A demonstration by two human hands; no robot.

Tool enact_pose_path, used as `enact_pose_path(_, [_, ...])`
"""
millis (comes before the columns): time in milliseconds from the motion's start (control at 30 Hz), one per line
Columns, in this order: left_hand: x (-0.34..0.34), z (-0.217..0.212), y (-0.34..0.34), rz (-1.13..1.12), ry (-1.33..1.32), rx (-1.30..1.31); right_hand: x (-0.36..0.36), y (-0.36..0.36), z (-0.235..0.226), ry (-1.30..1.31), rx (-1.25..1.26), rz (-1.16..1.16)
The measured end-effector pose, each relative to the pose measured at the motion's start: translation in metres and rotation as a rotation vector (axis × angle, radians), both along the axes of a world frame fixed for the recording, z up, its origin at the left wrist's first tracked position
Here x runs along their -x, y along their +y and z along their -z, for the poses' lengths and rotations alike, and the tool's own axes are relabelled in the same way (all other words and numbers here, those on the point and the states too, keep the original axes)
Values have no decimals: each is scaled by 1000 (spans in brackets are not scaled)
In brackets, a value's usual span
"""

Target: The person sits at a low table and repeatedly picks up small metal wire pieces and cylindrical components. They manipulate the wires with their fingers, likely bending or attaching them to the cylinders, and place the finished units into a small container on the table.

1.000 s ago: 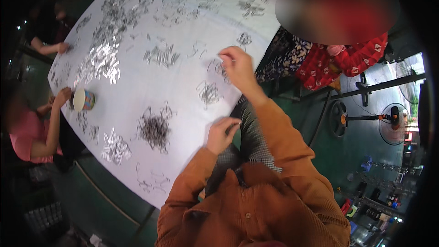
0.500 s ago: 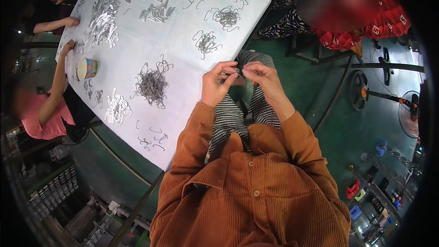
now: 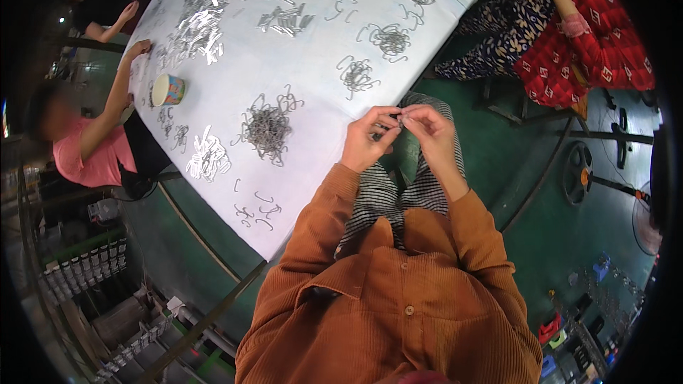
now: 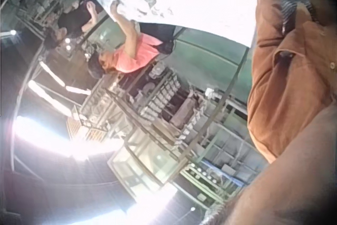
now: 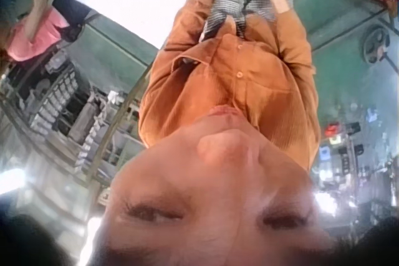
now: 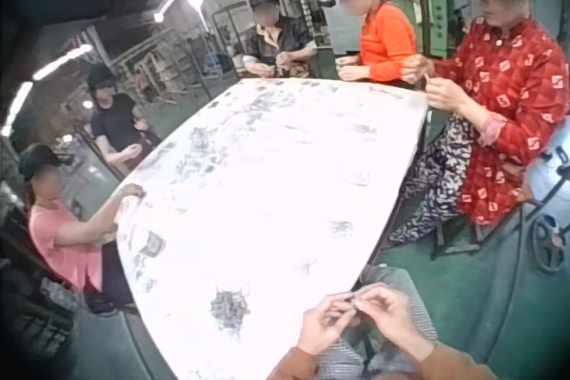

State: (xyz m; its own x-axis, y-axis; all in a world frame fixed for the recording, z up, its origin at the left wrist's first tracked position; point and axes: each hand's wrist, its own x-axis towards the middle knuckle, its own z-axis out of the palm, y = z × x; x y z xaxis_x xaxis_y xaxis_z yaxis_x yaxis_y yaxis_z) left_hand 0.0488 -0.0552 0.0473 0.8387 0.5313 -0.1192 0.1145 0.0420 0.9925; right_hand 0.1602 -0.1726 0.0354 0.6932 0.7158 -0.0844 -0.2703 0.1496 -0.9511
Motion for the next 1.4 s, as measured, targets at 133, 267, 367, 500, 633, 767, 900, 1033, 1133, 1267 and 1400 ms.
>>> enact_pose_path(133, [1,-5,15,-4,-85,-72,-1,-5,-2,-86,-25,-18])
enact_pose_path(267, [-13,-26,77,-223,3,-534,-2,-11,-15,-174,-6,-29])
enact_pose_path(367, [-46,-24,145,-444,39,-822,0,-15,-22,-242,1,-59])
enact_pose_path(500, [-77,22,224,-562,277,-1089,-2,-20,-34,-326,38,-77])
enact_pose_path(633, [-88,28,248,-415,542,-1062,-4,-25,-36,-363,80,-66])
enact_pose_path(767, [-87,24,243,-374,505,-1194,-3,-29,-36,-364,98,-42])
enact_pose_path(900, [-92,37,248,-271,503,-1339,0,-35,-27,-395,89,-64])
enact_pose_path(1033, [-75,14,264,-26,541,-1223,3,-37,-30,-404,105,-163])
enact_pose_path(1133, [-71,6,261,48,499,-1242,3,-38,-28,-421,79,-192])
enact_pose_path(1267, [-72,4,232,-16,582,-1254,3,-38,-31,-401,91,-198])
enact_pose_path(1400, [-68,14,213,-90,501,-1326,5,-38,-28,-403,90,-173])
